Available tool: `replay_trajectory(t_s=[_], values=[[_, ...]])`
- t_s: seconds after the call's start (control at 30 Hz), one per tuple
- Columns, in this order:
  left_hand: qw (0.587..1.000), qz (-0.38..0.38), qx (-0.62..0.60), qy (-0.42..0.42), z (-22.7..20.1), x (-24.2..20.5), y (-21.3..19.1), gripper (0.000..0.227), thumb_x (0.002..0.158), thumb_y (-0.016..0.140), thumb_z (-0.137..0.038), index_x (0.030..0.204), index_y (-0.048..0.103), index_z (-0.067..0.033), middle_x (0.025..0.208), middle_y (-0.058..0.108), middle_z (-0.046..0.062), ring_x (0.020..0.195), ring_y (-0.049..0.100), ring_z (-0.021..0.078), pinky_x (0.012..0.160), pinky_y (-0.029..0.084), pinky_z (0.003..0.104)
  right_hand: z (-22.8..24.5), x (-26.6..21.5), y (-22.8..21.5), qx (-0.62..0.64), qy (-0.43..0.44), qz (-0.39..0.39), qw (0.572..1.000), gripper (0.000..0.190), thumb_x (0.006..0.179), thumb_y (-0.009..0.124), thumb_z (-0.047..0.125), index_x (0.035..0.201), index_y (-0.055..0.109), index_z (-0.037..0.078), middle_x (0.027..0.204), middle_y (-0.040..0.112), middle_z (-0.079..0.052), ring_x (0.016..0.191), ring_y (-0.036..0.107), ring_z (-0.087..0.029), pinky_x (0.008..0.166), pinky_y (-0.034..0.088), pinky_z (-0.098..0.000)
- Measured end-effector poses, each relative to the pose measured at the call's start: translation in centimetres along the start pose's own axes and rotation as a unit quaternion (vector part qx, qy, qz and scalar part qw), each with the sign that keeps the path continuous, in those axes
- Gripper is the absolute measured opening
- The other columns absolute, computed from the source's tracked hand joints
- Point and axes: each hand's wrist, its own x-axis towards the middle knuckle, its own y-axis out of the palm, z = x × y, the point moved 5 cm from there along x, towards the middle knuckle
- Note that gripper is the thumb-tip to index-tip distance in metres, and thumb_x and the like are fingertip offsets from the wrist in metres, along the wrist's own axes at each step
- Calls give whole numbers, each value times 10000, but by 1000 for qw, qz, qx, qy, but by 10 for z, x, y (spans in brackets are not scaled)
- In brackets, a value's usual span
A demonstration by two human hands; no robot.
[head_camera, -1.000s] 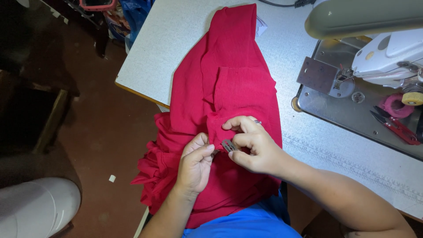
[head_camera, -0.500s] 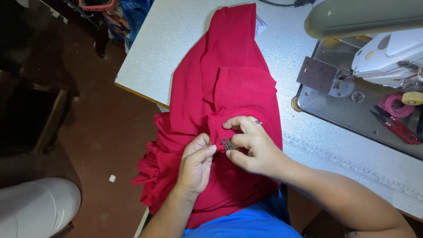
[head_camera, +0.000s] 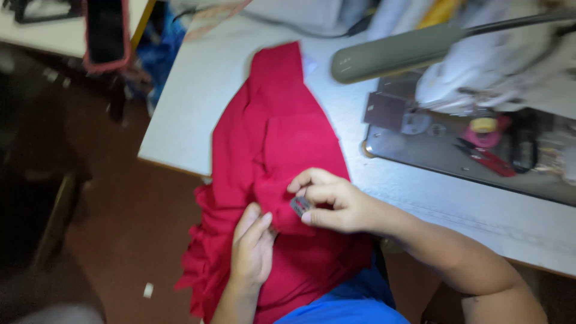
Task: A person at a sewing station inspects a tag on a red garment and spreads the fabric out on the table.
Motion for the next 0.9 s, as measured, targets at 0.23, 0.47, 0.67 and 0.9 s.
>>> replay_trajectory(t_s=[0.23, 0.47, 0.67, 0.9], values=[[988, 39, 111, 104, 0, -4, -44, 288, 804, 718, 72, 1051, 588, 0, 1000, 696, 170, 978, 669, 242, 959, 520, 366, 12, -93, -70, -409, 4, -216, 887, 130, 963, 591, 114, 1045, 651, 34, 1243, 618, -191, 1132, 642, -350, 1010, 488, -425], [976, -64, 94, 186, -13, 3, -82, 393, 792, 677, 105, 1154, 576, -11, 1010, 675, 172, 909, 660, 201, 908, 554, 340, -30, -195, -141, -677, 199, -398, 586, 37, 926, 727, 156, 957, 740, 170, 1055, 641, -58, 760, 639, -297, 605, 540, -449], [993, -70, -81, 56, -22, 0, -84, 372, 901, 560, 37, 1268, 558, -27, 1330, 623, 241, 1206, 595, 343, 1040, 463, 527, -36, -194, -130, -726, 231, -387, 519, 336, 878, 718, 303, 1183, 781, 177, 1145, 658, -50, 946, 643, -327, 723, 560, -498], [991, -80, 15, 102, -35, -8, -91, 154, 988, 595, -70, 1134, 574, -113, 953, 637, 78, 831, 592, 193, 747, 499, 382, 20, -104, -95, -621, 46, -379, 684, 217, 985, 685, 118, 1159, 781, 31, 1156, 735, -151, 1045, 699, -305, 902, 582, -429]])
